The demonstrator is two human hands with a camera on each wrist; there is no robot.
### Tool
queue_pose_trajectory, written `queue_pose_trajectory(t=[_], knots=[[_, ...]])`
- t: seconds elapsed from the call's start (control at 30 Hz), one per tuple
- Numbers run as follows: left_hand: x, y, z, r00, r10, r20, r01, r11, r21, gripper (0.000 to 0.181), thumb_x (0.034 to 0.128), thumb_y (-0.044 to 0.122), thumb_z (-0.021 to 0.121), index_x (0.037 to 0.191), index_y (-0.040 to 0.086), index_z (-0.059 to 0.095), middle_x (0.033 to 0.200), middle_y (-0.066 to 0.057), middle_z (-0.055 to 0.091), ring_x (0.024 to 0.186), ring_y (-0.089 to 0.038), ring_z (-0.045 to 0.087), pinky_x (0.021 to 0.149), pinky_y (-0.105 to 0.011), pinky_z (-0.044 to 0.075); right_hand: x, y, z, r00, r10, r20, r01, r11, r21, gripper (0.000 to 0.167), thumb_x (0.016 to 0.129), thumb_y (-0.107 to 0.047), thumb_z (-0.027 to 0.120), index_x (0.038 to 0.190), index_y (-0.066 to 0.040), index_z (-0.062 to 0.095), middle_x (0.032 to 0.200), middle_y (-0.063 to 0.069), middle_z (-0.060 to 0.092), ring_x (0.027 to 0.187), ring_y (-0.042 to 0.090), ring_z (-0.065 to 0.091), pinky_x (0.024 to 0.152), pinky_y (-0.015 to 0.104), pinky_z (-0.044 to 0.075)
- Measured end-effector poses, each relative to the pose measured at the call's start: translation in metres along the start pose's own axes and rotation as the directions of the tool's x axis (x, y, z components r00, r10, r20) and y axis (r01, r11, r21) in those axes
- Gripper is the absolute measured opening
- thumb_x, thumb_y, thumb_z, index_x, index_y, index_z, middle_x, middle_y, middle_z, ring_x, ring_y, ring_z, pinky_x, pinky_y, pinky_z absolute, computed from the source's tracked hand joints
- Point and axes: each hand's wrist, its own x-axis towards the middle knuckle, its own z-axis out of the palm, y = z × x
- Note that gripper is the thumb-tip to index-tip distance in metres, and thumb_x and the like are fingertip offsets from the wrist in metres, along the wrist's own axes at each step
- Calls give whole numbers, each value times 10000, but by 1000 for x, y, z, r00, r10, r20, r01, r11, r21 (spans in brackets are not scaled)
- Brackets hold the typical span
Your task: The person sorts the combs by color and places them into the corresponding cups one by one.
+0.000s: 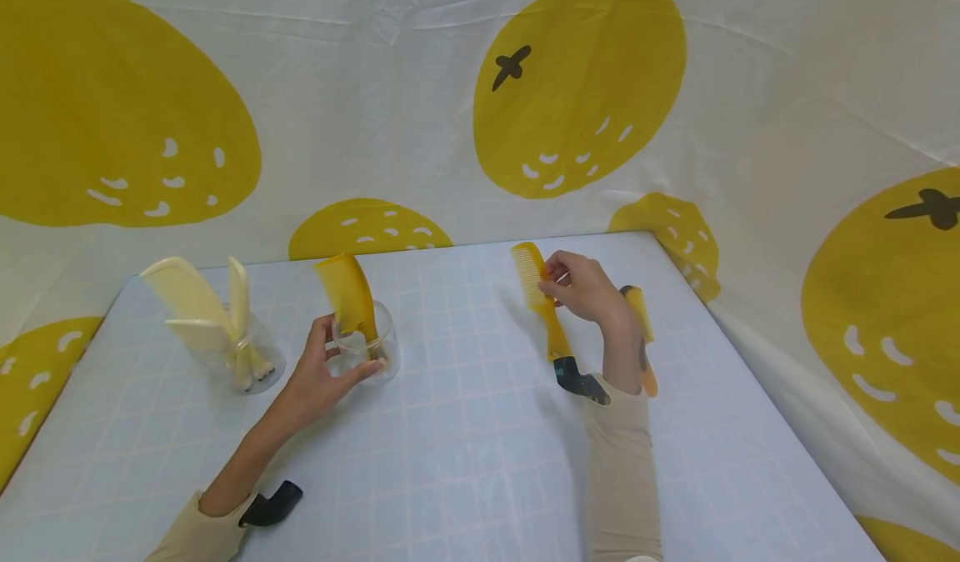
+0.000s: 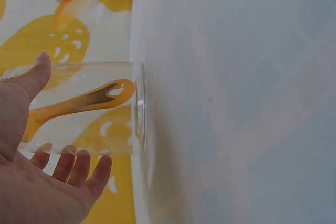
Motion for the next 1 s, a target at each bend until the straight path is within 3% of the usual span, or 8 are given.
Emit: queue_pose_trajectory(t=[0.67, 1.0], knots=[[0, -1, 0, 1000, 3, -2, -3, 1000, 8, 907, 871, 318, 849, 1505, 56, 256, 1452, -122, 379, 1328, -304, 403, 1113, -522, 368, -2, -28, 4, 986, -147, -80, 155, 981, 115, 244, 955, -71, 734, 1128, 39, 603, 1004, 172, 694, 915, 294, 703, 794, 353, 615], [0, 0, 0, 1000, -13, 1, 13, 1000, 17, 912, 872, 319, 848, 1506, 52, 249, 1448, -129, 374, 1324, -304, 402, 1114, -521, 371, -3, -42, 10, 956, -247, -159, 274, 944, 185, 269, 931, -65, 756, 1138, 41, 618, 1001, 165, 688, 924, 286, 713, 795, 302, 610]])
